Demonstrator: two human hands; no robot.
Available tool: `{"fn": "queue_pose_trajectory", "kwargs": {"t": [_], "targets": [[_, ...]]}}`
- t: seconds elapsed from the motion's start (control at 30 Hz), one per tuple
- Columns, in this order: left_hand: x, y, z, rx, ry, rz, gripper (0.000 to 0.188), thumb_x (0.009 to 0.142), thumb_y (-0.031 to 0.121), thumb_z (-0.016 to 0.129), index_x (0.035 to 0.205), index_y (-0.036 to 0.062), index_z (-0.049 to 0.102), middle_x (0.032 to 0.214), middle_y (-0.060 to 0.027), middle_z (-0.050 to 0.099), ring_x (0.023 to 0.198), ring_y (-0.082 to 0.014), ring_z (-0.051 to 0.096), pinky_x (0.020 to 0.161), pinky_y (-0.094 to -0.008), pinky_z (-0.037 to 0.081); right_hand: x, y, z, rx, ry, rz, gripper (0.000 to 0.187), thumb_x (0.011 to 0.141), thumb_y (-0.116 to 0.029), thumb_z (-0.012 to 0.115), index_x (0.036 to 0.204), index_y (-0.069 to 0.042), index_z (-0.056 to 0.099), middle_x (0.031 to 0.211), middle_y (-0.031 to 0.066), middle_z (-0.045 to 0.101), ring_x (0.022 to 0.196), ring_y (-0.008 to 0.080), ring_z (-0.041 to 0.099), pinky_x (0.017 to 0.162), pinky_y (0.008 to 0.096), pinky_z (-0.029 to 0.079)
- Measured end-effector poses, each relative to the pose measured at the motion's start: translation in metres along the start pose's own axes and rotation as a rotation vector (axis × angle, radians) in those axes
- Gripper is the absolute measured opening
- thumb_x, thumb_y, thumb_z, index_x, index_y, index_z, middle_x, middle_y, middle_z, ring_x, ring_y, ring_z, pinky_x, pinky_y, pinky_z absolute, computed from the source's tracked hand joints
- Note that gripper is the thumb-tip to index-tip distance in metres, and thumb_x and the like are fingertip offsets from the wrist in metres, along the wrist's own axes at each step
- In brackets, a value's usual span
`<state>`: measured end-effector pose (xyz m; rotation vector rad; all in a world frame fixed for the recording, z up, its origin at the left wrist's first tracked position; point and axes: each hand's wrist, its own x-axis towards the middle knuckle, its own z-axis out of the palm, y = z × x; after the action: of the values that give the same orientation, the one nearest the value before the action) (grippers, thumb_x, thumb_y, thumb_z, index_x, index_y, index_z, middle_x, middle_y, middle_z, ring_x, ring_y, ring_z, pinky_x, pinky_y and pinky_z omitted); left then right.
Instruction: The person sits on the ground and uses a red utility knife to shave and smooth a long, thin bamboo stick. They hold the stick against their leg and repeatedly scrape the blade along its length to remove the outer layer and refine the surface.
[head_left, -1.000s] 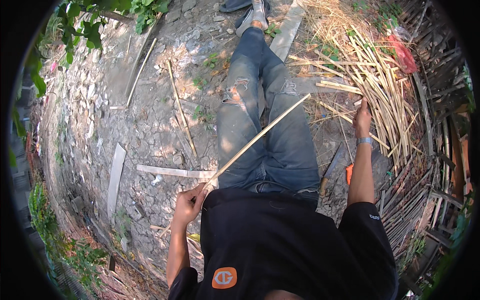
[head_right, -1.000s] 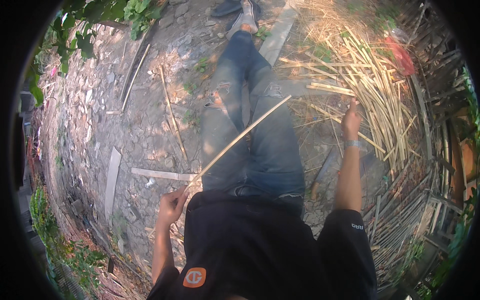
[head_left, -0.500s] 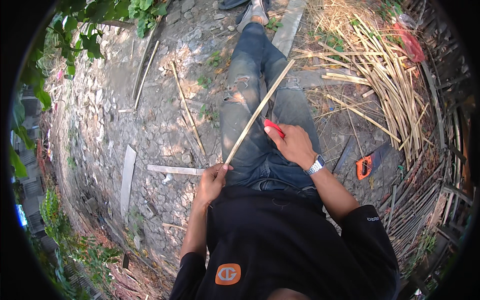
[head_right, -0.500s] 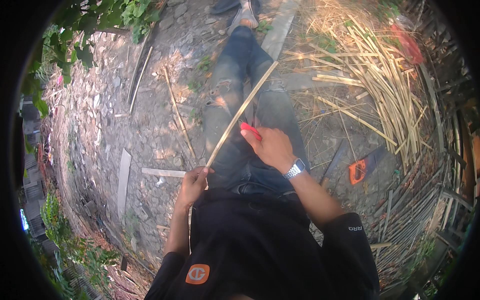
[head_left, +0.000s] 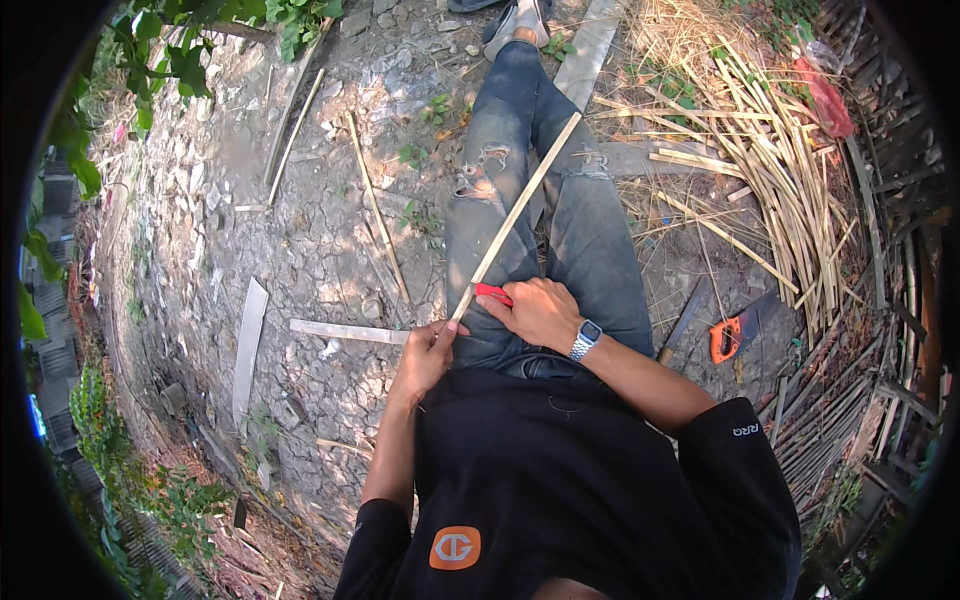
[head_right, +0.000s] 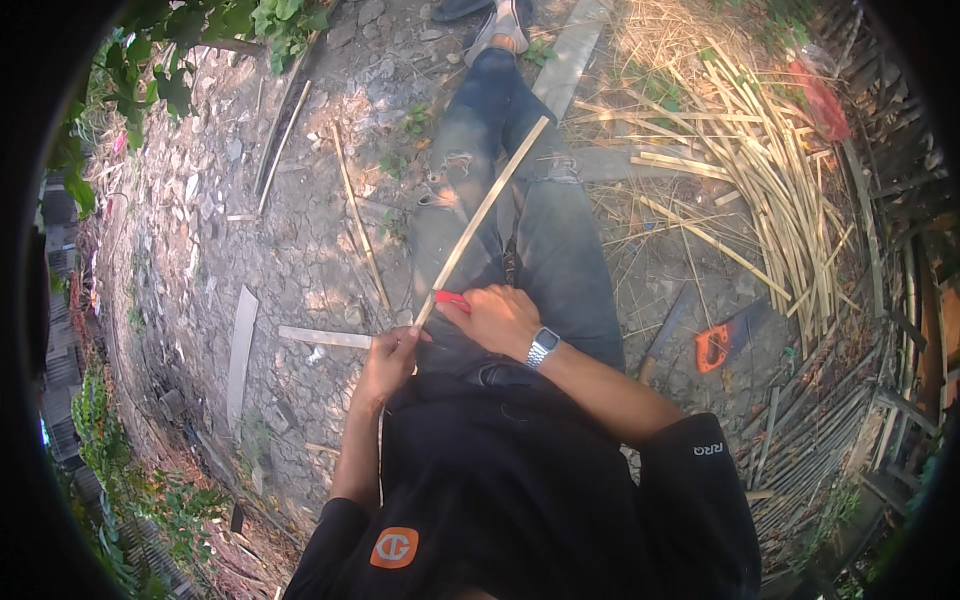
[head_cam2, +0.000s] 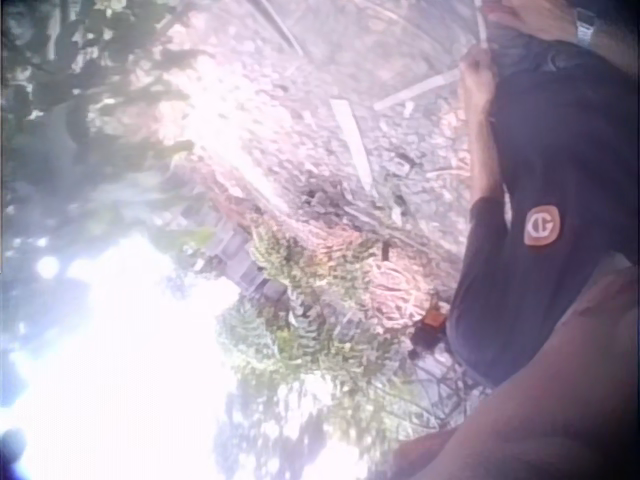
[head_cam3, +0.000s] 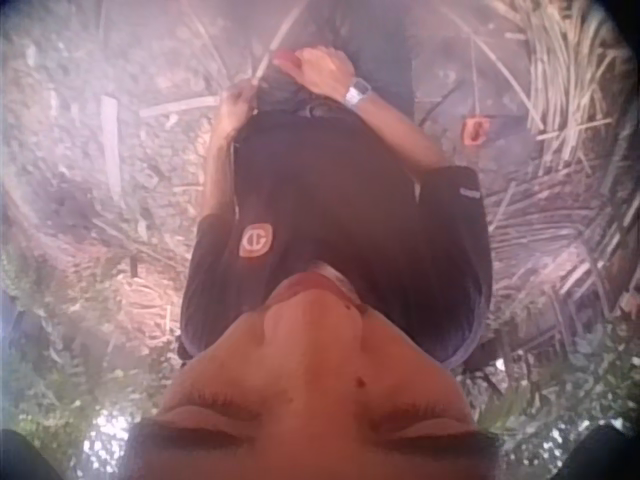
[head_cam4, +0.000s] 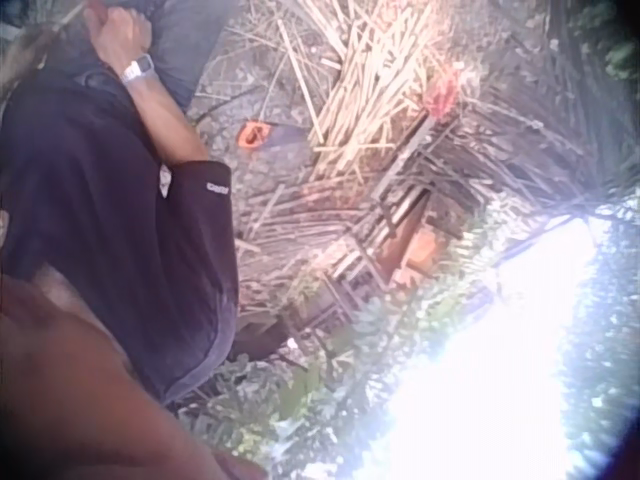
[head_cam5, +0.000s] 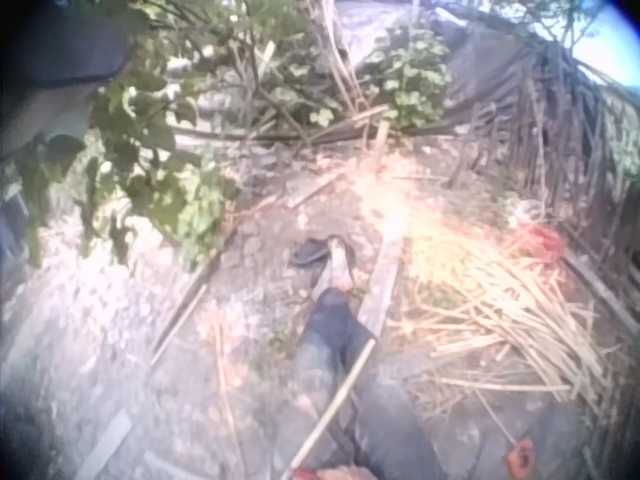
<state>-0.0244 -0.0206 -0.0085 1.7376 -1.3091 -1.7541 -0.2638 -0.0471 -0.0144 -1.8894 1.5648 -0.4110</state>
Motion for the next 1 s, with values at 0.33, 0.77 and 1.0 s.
{"fn": "queue_pose_trajectory", "kwargs": {"t": [0.33,0.77,1.0], "targets": [[-0.010,0.007,0.001,0.057,0.018,-0.001,0.036,0.111,0.029,0.055,0.102,-0.0004,0.073,0.055,0.0059,0.043,0.049,-0.0042,0.038,0.047,-0.0264,0.030,0.000,0.002,0.009,-0.063,-0.006,0.012,0.066,0.100,-0.062,0.055,0.076,-0.004,0.072,0.064,0.0211,0.068,0.063,0.0420,0.069,0.058,0.0509,0.056],[-0.056,0.012,-0.009,0.214,0.050,-0.016,0.033,0.111,0.026,0.053,0.113,0.0001,0.073,0.059,0.0050,0.044,0.055,-0.0047,0.041,0.051,-0.0273,0.034,-0.010,-0.004,0.022,-0.129,0.023,-0.074,0.065,0.099,-0.066,0.054,0.076,-0.007,0.070,0.060,0.0188,0.066,0.056,0.0393,0.067,0.051,0.0507,0.051],[-0.098,-0.015,-0.027,0.092,0.038,-0.060,0.033,0.111,0.027,0.054,0.114,0.0002,0.073,0.059,0.0046,0.044,0.053,-0.0047,0.040,0.050,-0.0267,0.034,-0.009,-0.005,0.024,-0.139,0.020,-0.042,0.066,0.098,-0.067,0.054,0.076,-0.007,0.069,0.060,0.0184,0.066,0.056,0.0395,0.067,0.052,0.0505,0.051]]}}
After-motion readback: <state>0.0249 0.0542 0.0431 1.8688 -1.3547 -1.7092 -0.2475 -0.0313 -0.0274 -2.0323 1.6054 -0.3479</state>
